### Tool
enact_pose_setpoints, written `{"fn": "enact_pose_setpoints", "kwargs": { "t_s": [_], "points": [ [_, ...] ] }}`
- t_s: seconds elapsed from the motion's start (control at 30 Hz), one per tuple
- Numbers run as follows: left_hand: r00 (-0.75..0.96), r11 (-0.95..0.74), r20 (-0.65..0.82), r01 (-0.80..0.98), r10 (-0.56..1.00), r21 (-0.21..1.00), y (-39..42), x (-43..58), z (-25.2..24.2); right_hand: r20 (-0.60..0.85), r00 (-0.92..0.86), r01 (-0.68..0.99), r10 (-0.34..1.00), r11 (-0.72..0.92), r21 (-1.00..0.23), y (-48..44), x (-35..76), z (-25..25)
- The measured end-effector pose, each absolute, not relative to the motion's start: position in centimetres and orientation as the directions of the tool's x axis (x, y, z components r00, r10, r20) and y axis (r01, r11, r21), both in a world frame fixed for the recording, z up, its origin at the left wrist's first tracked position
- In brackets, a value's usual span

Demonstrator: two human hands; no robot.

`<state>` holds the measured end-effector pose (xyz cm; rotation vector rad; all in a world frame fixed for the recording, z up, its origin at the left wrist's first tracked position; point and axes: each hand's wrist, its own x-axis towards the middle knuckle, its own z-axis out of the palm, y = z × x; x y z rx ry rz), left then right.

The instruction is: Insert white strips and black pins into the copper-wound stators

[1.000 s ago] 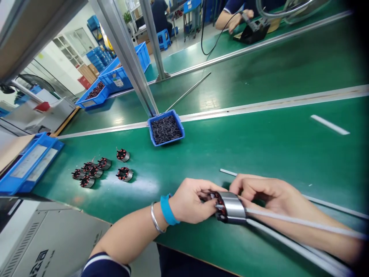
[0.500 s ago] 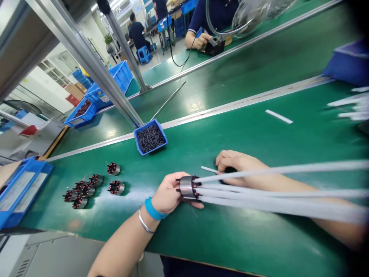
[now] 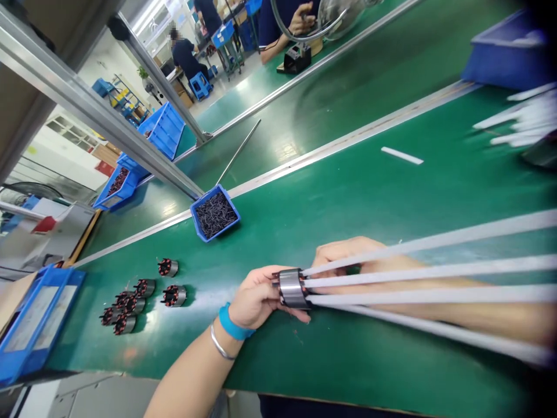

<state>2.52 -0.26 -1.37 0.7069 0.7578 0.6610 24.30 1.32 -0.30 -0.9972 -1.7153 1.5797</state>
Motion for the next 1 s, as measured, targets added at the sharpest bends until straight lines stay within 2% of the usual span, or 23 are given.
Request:
{"fn": "enact_pose_setpoints", "kwargs": {
  "t_s": [0.1, 0.27, 0.37, 0.5, 0.6, 0.77, 1.0],
  "points": [
    [0.581, 0.593, -0.36, -0.277, 0.73, 0.756, -0.5, 2.7, -1.0, -0.085, -0.388, 0.172, 0.918, -0.018, -0.985, 0.0, 23.0, -0.9],
    [0.459, 0.449, -0.348, -0.13, 0.818, 0.884, -1.4, 3.2, -1.1, -0.067, -0.307, 0.249, 0.949, 0.013, -0.968, -0.9, 22.8, -1.4],
    [0.389, 0.297, -0.271, -0.009, 0.881, 0.955, -2.0, 3.3, -1.4, -0.079, -0.373, 0.297, 0.925, 0.038, -0.954, -0.8, 23.0, -1.6],
    [0.328, 0.156, -0.191, 0.129, 0.925, 0.979, -2.3, 3.2, -1.9, 0.037, -0.492, 0.306, 0.87, 0.213, -0.928, -0.2, 23.2, -1.9],
    [0.322, 0.18, -0.192, 0.065, 0.927, 0.981, -2.3, 3.2, -2.3, 0.027, -0.569, 0.284, 0.822, 0.227, -0.932, -0.2, 23.3, -1.7],
    [0.371, 0.253, -0.214, -0.061, 0.904, 0.965, -2.5, 3.4, -2.4, -0.031, -0.517, 0.22, 0.855, 0.098, -0.971, -0.6, 23.5, -1.2],
    [0.434, 0.347, -0.279, -0.084, 0.856, 0.934, -2.6, 3.1, -1.9, -0.088, -0.592, 0.139, 0.801, -0.007, -0.99, -0.2, 23.6, -1.5]
  ]
}}
